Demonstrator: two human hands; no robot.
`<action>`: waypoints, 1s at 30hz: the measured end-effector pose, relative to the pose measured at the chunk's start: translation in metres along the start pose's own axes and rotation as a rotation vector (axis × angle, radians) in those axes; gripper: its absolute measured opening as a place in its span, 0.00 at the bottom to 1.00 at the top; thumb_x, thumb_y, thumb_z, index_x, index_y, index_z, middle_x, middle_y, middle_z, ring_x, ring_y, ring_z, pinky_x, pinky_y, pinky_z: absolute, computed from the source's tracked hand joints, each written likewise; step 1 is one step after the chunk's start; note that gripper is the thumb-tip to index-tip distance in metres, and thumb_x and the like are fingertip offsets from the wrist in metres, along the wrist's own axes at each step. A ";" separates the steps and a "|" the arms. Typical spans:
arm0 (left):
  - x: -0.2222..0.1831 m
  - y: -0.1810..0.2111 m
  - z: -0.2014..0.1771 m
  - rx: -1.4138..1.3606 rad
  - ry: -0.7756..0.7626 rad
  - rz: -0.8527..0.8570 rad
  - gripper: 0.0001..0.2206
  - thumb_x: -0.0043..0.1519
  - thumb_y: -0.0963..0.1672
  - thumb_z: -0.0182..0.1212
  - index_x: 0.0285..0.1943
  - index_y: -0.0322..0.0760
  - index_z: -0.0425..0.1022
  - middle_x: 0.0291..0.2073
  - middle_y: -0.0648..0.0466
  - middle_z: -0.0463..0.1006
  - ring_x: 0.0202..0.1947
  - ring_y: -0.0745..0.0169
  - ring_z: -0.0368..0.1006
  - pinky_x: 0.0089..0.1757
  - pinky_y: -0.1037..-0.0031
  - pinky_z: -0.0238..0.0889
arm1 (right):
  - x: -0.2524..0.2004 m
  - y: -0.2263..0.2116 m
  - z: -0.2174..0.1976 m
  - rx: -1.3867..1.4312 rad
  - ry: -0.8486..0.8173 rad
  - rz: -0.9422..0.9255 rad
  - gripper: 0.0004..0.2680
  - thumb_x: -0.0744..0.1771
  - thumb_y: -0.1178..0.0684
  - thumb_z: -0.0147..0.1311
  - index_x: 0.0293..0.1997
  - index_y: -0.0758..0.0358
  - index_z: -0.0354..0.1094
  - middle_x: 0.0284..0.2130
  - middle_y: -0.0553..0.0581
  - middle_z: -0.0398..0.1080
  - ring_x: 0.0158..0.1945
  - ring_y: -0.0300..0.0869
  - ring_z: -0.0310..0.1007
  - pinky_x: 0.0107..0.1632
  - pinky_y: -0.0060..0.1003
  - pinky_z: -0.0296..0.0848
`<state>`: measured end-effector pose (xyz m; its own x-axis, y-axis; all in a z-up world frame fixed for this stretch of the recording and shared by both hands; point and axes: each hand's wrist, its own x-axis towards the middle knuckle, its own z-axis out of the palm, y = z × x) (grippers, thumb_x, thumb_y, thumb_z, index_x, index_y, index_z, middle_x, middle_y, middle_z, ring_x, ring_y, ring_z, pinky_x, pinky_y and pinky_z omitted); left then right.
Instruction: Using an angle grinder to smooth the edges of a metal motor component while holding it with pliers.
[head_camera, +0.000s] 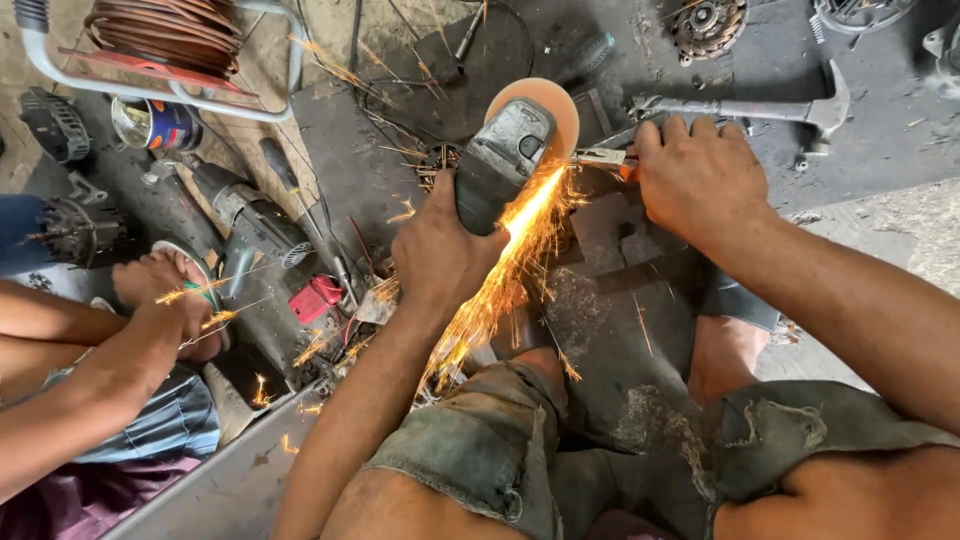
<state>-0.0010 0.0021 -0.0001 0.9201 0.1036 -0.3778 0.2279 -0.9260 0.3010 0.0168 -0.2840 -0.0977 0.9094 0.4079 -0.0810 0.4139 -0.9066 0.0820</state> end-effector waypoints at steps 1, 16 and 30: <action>-0.001 0.002 -0.002 -0.002 0.003 0.002 0.31 0.46 0.51 0.65 0.61 0.46 0.65 0.41 0.44 0.81 0.43 0.28 0.79 0.43 0.43 0.69 | 0.000 -0.002 -0.003 -0.004 0.002 0.001 0.06 0.69 0.50 0.46 0.42 0.58 0.66 0.31 0.59 0.70 0.36 0.57 0.75 0.38 0.49 0.68; -0.002 0.006 -0.009 0.075 -0.112 -0.140 0.28 0.48 0.55 0.63 0.59 0.52 0.65 0.46 0.48 0.82 0.50 0.36 0.79 0.49 0.47 0.70 | 0.003 -0.010 -0.006 0.009 0.198 0.041 0.05 0.67 0.51 0.47 0.35 0.57 0.67 0.25 0.59 0.69 0.30 0.55 0.75 0.34 0.49 0.70; -0.007 0.009 -0.012 0.082 -0.149 -0.125 0.32 0.49 0.53 0.64 0.64 0.46 0.63 0.48 0.43 0.80 0.51 0.32 0.78 0.50 0.46 0.69 | 0.006 -0.004 0.004 0.071 -0.001 0.040 0.06 0.66 0.51 0.45 0.41 0.58 0.66 0.31 0.62 0.71 0.37 0.59 0.76 0.38 0.54 0.72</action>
<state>-0.0017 -0.0029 0.0162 0.8278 0.1701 -0.5346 0.3045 -0.9365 0.1736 0.0206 -0.2784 -0.1029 0.9250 0.3716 -0.0798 0.3738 -0.9274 0.0144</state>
